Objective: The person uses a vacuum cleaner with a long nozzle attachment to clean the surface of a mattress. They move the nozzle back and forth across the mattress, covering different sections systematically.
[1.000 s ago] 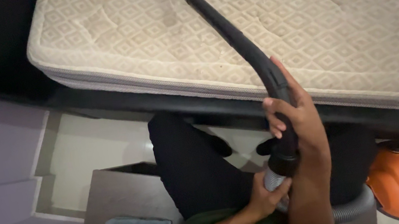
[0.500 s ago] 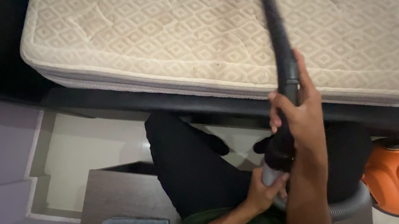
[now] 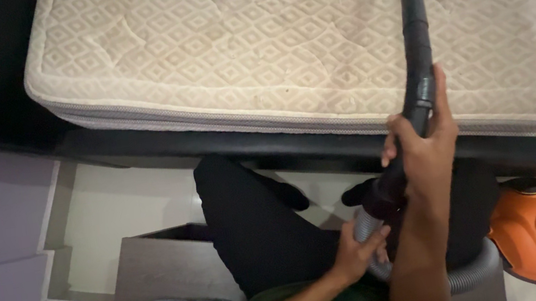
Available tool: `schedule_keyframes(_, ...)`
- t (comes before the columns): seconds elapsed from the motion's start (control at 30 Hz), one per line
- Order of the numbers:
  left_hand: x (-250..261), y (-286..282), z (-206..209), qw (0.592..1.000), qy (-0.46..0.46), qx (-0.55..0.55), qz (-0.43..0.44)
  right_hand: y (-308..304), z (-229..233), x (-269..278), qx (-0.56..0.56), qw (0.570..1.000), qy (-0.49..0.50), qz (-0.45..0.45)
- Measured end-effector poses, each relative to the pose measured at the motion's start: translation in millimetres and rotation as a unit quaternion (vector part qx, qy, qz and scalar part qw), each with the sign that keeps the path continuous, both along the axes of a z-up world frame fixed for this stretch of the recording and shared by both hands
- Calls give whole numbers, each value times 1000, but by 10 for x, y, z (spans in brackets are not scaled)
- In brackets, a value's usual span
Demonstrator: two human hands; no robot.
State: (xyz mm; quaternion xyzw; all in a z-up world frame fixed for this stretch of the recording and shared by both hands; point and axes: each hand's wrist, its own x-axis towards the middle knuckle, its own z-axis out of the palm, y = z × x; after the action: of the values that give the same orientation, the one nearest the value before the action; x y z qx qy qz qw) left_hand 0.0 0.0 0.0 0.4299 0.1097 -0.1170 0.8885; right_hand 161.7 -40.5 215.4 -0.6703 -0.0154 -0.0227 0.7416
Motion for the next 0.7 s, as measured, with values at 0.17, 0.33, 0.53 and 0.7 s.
schedule_keyframes(0.17,-48,39,69,993,-49,96,-45,-32,19,20,38,990,32,136)
schedule_keyframes(0.33,-96,30,238,992,-72,98,-26,-145,52,-30,105,970,108,191)
schedule_keyframes(0.53,-49,78,245,993,-53,77,-70,-264,62,-21,77,994,62,54)
schedule_keyframes(0.7,5,38,140,995,-39,78,-59,-133,58,-22,6,999,23,-22)
